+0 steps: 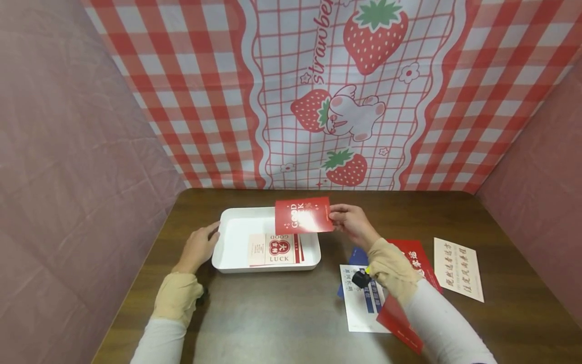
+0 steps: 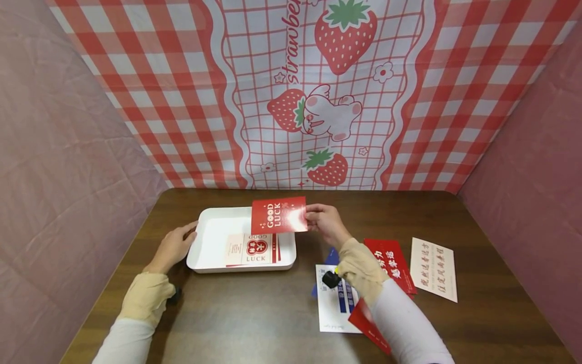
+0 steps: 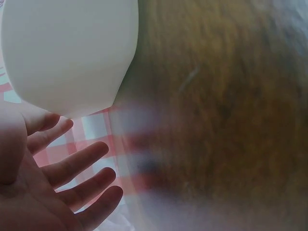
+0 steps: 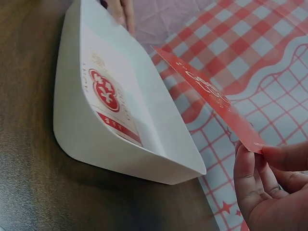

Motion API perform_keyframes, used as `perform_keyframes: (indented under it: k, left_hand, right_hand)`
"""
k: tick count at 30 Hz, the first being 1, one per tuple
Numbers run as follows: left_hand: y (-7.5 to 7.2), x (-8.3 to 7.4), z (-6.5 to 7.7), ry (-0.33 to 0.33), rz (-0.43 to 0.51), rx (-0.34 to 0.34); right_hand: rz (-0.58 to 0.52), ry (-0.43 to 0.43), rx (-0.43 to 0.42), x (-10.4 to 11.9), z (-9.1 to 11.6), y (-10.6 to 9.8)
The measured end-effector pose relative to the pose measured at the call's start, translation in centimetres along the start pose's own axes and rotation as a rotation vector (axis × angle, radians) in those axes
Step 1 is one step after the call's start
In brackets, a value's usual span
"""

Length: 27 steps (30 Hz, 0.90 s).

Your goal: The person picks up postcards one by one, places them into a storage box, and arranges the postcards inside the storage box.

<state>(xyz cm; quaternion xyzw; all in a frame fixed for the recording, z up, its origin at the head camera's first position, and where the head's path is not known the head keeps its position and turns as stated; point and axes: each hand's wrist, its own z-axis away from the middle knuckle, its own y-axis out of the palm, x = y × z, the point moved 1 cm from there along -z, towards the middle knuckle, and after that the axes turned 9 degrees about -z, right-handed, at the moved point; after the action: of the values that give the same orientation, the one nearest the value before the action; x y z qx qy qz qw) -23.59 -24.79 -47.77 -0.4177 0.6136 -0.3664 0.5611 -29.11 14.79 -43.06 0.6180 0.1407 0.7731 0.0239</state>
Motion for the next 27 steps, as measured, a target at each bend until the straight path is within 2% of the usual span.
perform_keyframes:
  k: [7, 14, 27]
  left_hand:
    - [0.0, 0.0, 0.0, -0.007, -0.007, 0.003]
    - [0.0, 0.0, -0.1, 0.002, -0.007, -0.012]
    - [0.0, 0.1, -0.1, -0.001, -0.018, -0.005]
  right_hand:
    - [0.048, 0.014, 0.035, -0.8, 0.1, 1.1]
    - [0.065, 0.052, 0.034, -1.4, 0.4, 2.3]
    - [0.092, 0.086, 0.050, -3.0, 0.2, 3.0]
